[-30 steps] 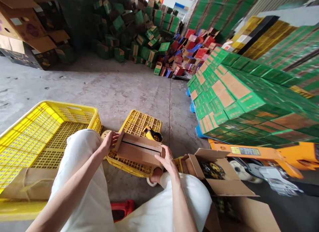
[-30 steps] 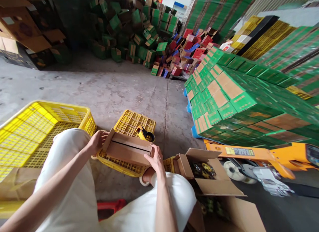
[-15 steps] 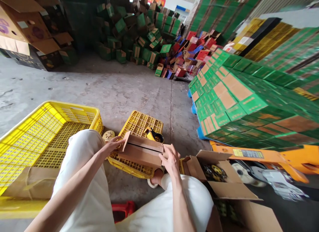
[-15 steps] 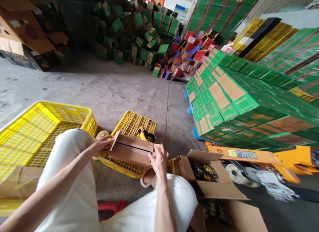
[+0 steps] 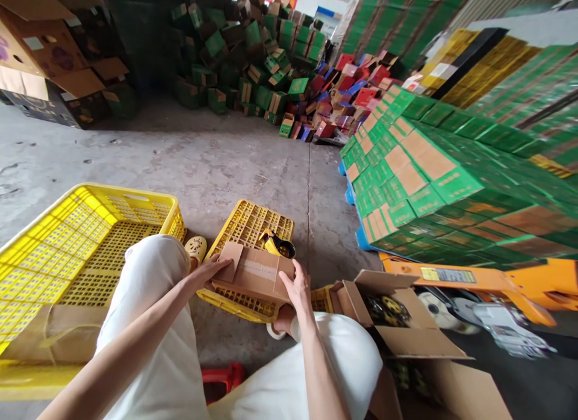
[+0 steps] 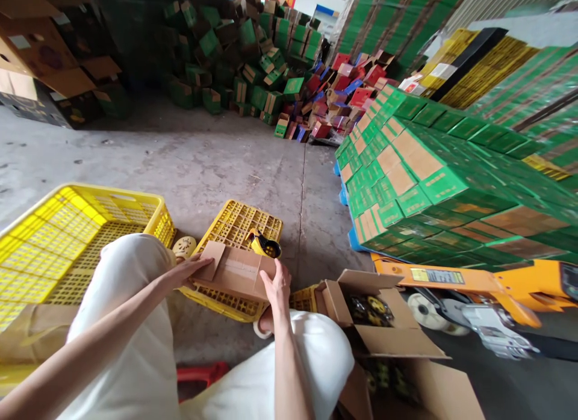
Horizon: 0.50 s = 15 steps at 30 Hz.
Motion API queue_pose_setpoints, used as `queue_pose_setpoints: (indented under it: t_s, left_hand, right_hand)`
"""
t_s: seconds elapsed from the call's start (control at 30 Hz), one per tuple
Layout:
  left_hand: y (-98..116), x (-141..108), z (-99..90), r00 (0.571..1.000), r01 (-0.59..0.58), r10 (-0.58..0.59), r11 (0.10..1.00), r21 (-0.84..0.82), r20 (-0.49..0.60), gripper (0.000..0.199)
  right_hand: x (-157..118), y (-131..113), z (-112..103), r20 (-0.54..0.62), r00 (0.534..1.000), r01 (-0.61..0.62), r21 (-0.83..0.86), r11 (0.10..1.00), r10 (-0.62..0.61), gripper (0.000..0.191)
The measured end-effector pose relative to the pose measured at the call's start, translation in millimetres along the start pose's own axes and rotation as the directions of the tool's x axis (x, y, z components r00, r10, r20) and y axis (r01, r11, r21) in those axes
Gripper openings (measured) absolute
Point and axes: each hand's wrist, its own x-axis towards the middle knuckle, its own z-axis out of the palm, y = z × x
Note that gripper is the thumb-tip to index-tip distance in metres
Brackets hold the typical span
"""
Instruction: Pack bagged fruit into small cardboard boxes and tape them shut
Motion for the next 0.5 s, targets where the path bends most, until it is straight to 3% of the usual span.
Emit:
queue_pose_setpoints:
  t_s: [0.1,0.23,0.37,0.43,0.5]
  left_hand:
    - [-4.3,0.5,0.5,1.0,0.011,-0.011,1.0,-0.006,0.024,0.082]
    - [-10.3,1.0,1.9,1.0,-0.016,0.016,1.0,0.001,0.026,0.085]
    - [-14.1,8.8,1.8,0.986,-0.091,0.095,0.995,0.042,-0.133,0.09]
    - [-14.0,17.1,0.3,0.944,-0.197,0.209,0.978,0.071,-0.257,0.086]
    - [-12.9,26.9,-1.0,0.865,-0.333,0.354,0.935,0.12,-0.355,0.081]
  right_hand:
    - [6.4,-0.8,4.0,0.092,0.993,-0.069,-0.031,0.997,0.071,0.097]
    - [12.1,-6.8,-0.6,0.214,0.976,-0.024,-0.045,0.999,0.033,0.088]
    - [7.7,-20.6,-9.1,0.236,0.971,-0.002,-0.157,0.988,0.04,0.078]
    - [0.0,-27.7,-11.2,0.313,0.948,0.009,-0.208,0.978,0.057,0.074]
    - [-11.3,-33.4,-9.5,0.415,0.904,0.006,-0.246,0.969,0.1,0.081]
